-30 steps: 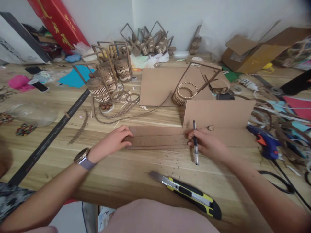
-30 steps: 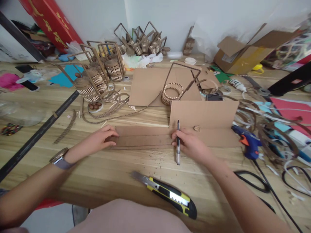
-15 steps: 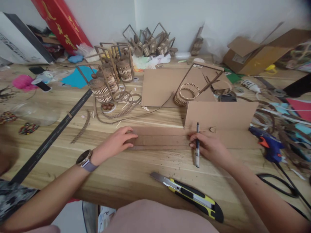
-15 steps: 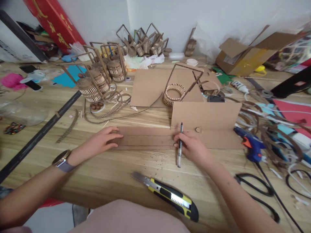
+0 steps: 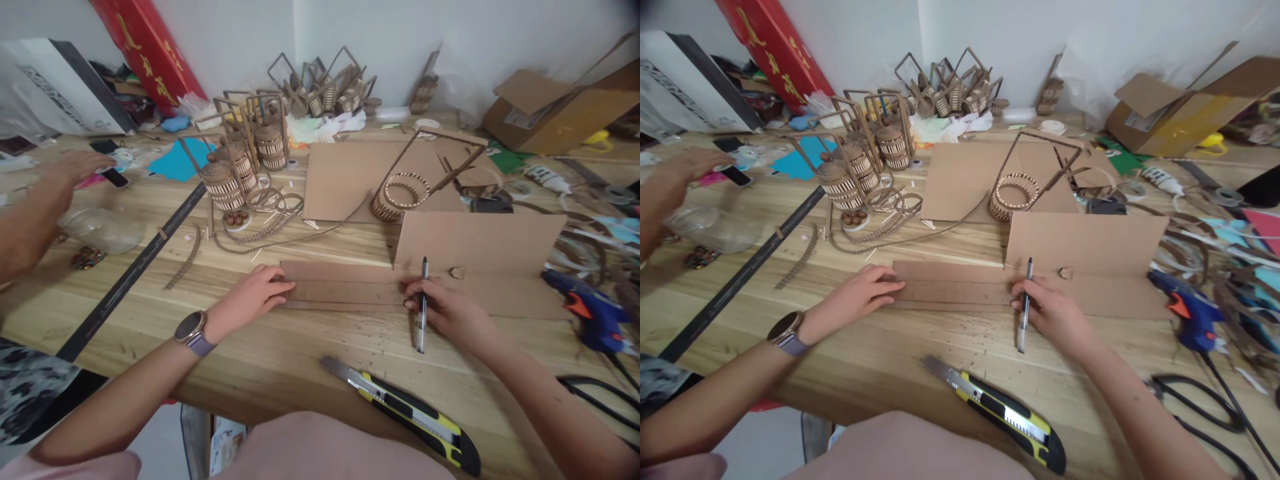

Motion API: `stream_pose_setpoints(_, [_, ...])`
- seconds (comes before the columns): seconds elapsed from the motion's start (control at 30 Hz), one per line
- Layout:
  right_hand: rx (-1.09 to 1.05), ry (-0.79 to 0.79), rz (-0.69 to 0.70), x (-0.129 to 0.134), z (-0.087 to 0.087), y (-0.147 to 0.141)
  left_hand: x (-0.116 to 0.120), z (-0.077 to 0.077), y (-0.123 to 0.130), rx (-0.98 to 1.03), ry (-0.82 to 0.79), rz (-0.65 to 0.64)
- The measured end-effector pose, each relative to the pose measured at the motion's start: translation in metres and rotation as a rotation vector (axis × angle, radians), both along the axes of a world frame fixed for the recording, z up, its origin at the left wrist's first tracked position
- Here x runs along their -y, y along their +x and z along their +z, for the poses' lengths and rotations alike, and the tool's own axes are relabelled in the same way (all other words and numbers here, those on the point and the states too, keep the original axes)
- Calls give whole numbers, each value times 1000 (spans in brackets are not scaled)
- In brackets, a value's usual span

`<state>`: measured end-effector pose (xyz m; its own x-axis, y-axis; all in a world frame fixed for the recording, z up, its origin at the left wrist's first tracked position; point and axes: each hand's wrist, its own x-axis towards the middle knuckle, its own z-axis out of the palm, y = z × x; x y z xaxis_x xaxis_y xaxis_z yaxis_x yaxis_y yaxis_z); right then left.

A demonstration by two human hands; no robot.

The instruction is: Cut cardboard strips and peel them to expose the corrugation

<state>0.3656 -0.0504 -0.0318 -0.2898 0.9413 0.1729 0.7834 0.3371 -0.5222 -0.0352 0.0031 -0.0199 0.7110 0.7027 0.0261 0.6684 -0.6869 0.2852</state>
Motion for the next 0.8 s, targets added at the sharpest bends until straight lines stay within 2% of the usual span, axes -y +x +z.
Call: stream_pose_setpoints(0.8, [48, 9, 16, 0, 5, -4, 11, -12, -5, -85, 327, -81])
